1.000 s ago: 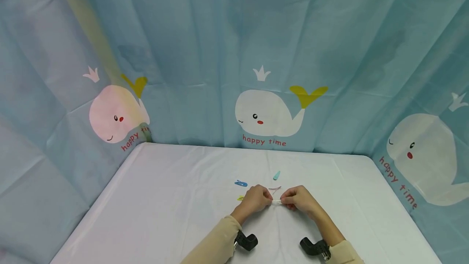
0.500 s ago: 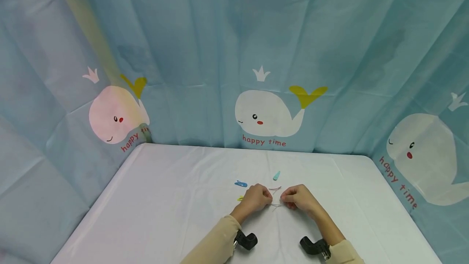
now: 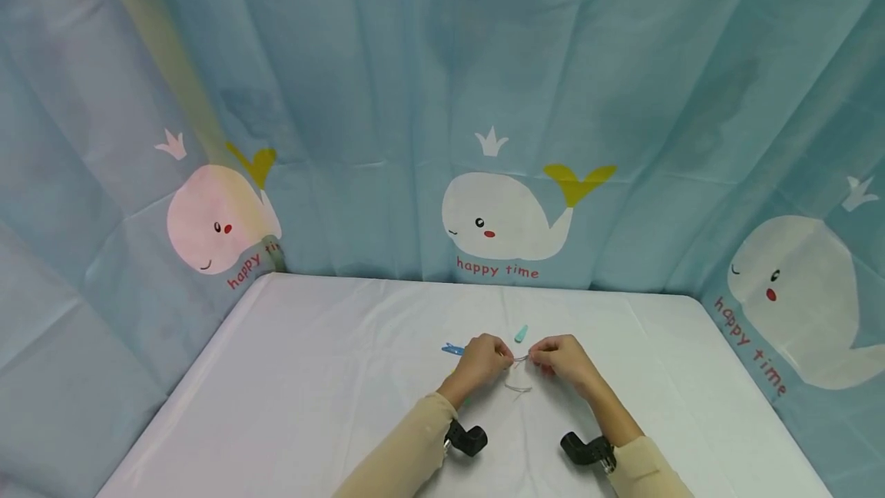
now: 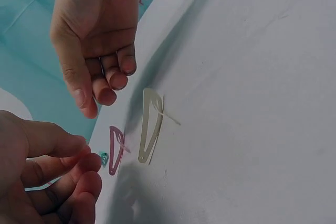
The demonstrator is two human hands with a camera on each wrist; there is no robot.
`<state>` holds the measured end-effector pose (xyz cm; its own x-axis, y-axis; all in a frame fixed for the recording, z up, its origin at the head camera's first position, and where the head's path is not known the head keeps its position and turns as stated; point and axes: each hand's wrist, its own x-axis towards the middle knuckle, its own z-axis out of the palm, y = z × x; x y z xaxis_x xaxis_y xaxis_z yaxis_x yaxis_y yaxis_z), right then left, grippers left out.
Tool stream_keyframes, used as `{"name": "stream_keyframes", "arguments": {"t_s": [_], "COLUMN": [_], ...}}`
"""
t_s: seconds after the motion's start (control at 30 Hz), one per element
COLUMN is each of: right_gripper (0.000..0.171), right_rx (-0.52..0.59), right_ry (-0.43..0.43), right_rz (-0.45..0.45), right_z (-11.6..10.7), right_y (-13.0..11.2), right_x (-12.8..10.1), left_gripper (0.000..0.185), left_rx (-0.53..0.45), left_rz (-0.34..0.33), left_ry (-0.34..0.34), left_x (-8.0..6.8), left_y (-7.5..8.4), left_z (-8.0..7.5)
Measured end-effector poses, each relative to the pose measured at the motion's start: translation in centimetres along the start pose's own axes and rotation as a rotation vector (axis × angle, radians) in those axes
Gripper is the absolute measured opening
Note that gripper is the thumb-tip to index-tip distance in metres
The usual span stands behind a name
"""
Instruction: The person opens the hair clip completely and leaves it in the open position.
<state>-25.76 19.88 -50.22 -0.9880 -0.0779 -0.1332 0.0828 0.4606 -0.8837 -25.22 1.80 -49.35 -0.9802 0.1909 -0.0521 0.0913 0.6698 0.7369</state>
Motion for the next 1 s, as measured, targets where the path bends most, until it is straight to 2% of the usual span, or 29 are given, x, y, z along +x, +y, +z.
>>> {"name": "stream_keyframes", "arguments": {"t_s": [0.17, 0.3, 0.43, 0.53, 0.77, 0.87, 1.0], "right_gripper": [0.013, 0.012, 0.012, 0.013, 0.016, 0.019, 0.025], "right_rx": [-0.005, -0.034, -0.099, -0.145, -0.257, -0.311, -0.394], "right_ry": [0.042, 0.080, 0.093, 0.103, 0.095, 0.099, 0.115], "right_rz": [0.021, 0.032, 0.040, 0.035, 0.025, 0.011, -0.016], "right_z": [0.2, 0.2, 0.0, 0.0, 0.1, 0.4, 0.9], "right_y": [-0.3, -0.7, -0.9, -0.8, -0.5, -0.6, -1.0], "right_x": [1.0, 1.8, 2.5, 3.0, 4.3, 4.6, 4.9], "left_gripper": [0.007, 0.008, 0.009, 0.009, 0.009, 0.009, 0.008], "left_rx": [-0.026, -0.051, -0.049, -0.050, -0.117, -0.094, -0.060], "left_rz": [-0.025, -0.019, -0.007, -0.002, 0.042, 0.042, 0.012], "left_ry": [0.014, 0.062, 0.114, 0.130, 0.196, 0.197, 0.155], "left_x": [0.7, 1.4, 2.2, 2.5, 3.4, 3.7, 3.9], "left_y": [-0.1, -0.1, -0.2, -0.3, -0.6, -0.7, -0.6], "left_z": [0.0, 0.0, 0.1, 0.1, 0.2, 0.3, 0.4]}}
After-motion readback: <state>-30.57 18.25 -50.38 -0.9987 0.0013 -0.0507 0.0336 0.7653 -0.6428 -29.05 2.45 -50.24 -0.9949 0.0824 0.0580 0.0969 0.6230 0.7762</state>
